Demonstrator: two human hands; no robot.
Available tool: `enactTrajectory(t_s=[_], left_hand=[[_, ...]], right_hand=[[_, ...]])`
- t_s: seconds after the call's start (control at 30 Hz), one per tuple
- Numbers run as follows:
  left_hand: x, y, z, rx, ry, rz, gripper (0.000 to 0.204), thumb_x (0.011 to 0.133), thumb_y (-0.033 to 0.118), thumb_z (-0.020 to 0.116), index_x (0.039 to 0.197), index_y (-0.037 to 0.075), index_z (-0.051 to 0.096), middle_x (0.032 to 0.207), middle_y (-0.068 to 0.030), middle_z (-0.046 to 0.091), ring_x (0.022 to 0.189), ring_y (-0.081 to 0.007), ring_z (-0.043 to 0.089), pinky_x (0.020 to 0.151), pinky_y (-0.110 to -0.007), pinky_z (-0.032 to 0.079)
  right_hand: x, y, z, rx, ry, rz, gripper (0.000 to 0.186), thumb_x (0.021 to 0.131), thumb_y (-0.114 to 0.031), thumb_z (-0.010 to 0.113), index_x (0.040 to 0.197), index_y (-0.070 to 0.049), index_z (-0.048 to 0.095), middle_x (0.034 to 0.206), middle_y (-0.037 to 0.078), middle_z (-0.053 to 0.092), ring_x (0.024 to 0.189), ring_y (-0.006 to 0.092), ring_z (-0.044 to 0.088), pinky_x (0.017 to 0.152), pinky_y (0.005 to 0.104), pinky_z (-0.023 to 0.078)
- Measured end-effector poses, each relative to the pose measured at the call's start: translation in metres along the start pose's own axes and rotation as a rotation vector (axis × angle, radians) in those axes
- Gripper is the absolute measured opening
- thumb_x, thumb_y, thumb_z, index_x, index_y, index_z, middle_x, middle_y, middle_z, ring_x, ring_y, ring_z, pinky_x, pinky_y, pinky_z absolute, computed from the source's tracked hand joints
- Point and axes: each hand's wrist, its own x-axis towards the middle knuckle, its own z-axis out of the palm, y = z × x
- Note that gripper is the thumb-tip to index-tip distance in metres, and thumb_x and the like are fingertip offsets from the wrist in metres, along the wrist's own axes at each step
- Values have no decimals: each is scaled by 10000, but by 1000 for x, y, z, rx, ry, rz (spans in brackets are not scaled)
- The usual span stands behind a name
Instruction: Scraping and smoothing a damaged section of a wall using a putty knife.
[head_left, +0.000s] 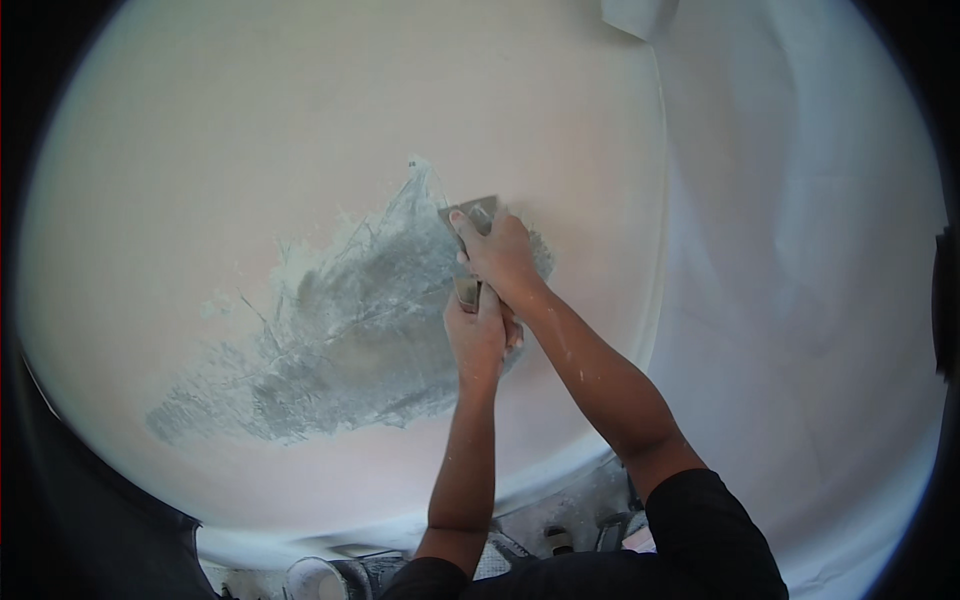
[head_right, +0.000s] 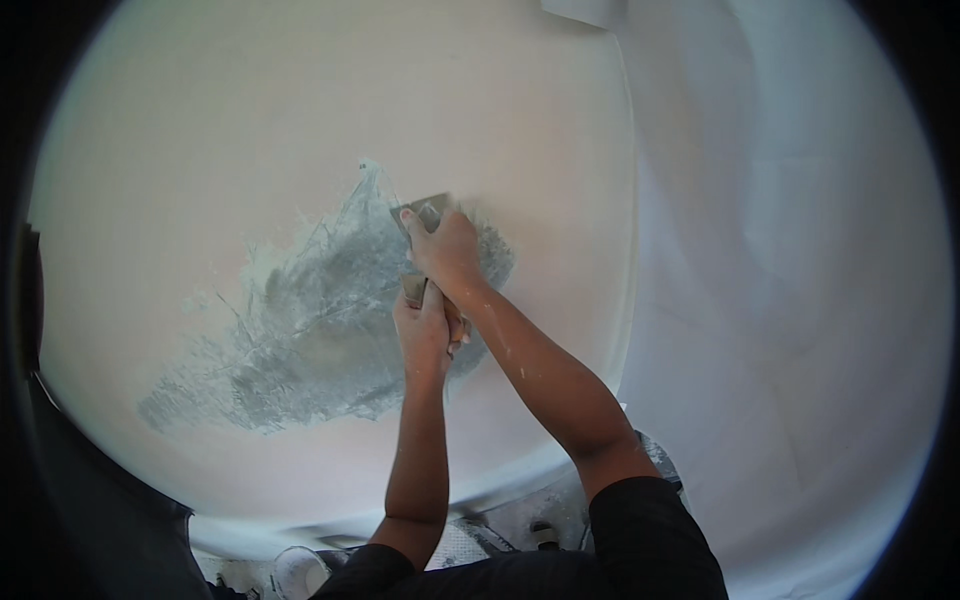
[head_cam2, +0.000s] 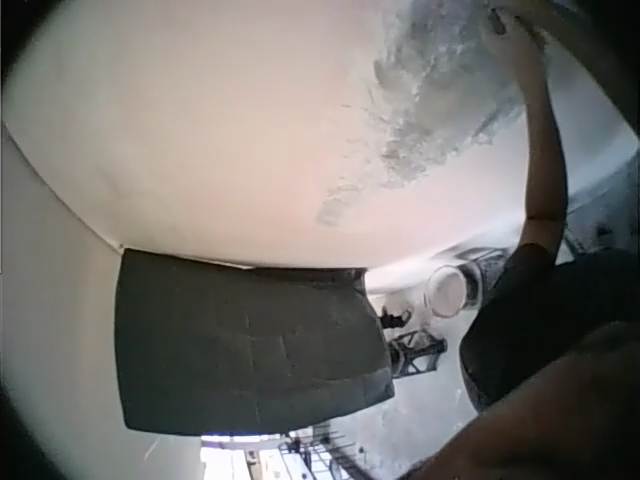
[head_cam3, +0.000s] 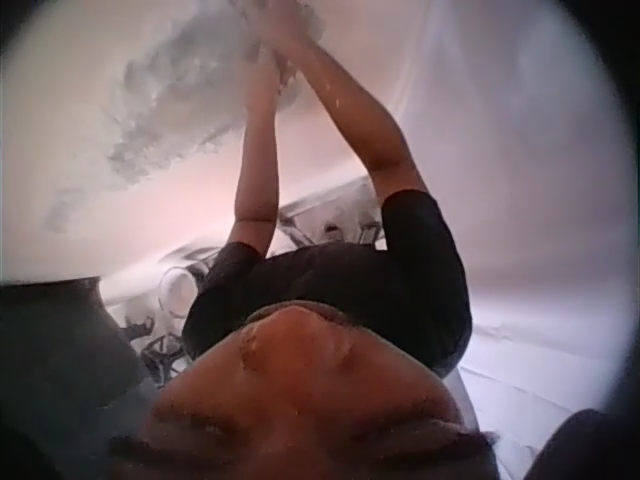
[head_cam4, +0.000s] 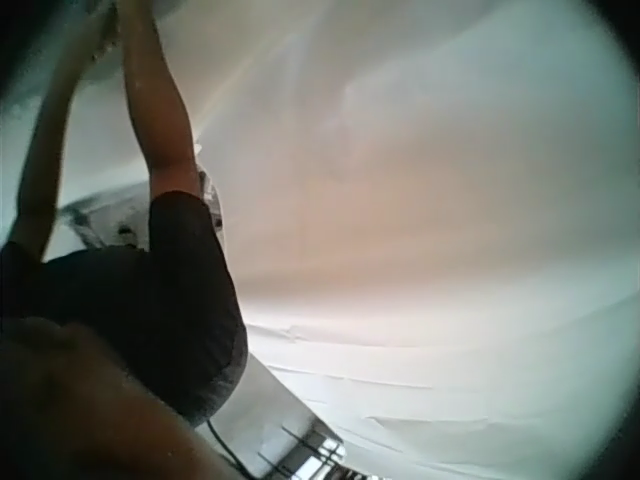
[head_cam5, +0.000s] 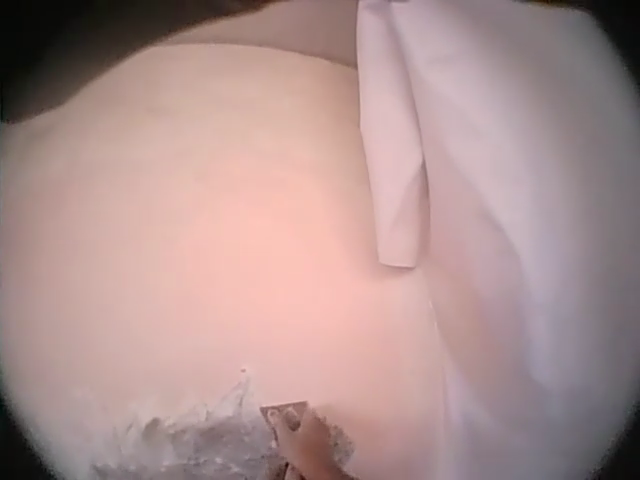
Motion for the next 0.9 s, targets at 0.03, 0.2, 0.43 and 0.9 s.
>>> enactTrajectory(t_s=[0.03, 0.2, 0.43, 0.9], left_hand=[[-2, -2, -3, -6, -5, 3, 248, 1030, 185, 539, 851, 25, 476, 563, -40, 506, 356, -106, 435, 327, -271, 309], [2, 7, 4, -36, -16, -62, 239, 1030, 180, 537, 858, 26, 478, 564, -37, 504, 357, -98, 425, 321, -277, 308], [3, 14, 13, 52, 37, 15, 254, 1023, 198, 575, 872, 15, 485, 585, -46, 527, 365, -96, 440, 319, -273, 317], [-6, 12, -3, 5, 27, -120, 316, 1014, 241, 594, 817, -5, 575, 602, -84, 563, 363, -131, 459, 327, -268, 304]], right_hand=[[0, 2, 1, 5, 5, 5, 355, 955, -303, 684, 838, 23, 604, 583, 58, 591, 472, 122, 565, 428, 280, 448], [12, 11, 0, 128, 5, -14, 451, 917, -377, 710, 839, 56, 609, 574, 120, 658, 545, 209, 704, 592, 341, 555], [12, -6, -11, 202, -107, 80, 418, 926, -346, 710, 858, 51, 599, 601, 115, 655, 513, 182, 675, 517, 324, 532], [-2, -6, -5, 335, -89, 100, 355, 943, -282, 706, 876, 42, 577, 621, 86, 621, 485, 136, 622, 399, 283, 450]])
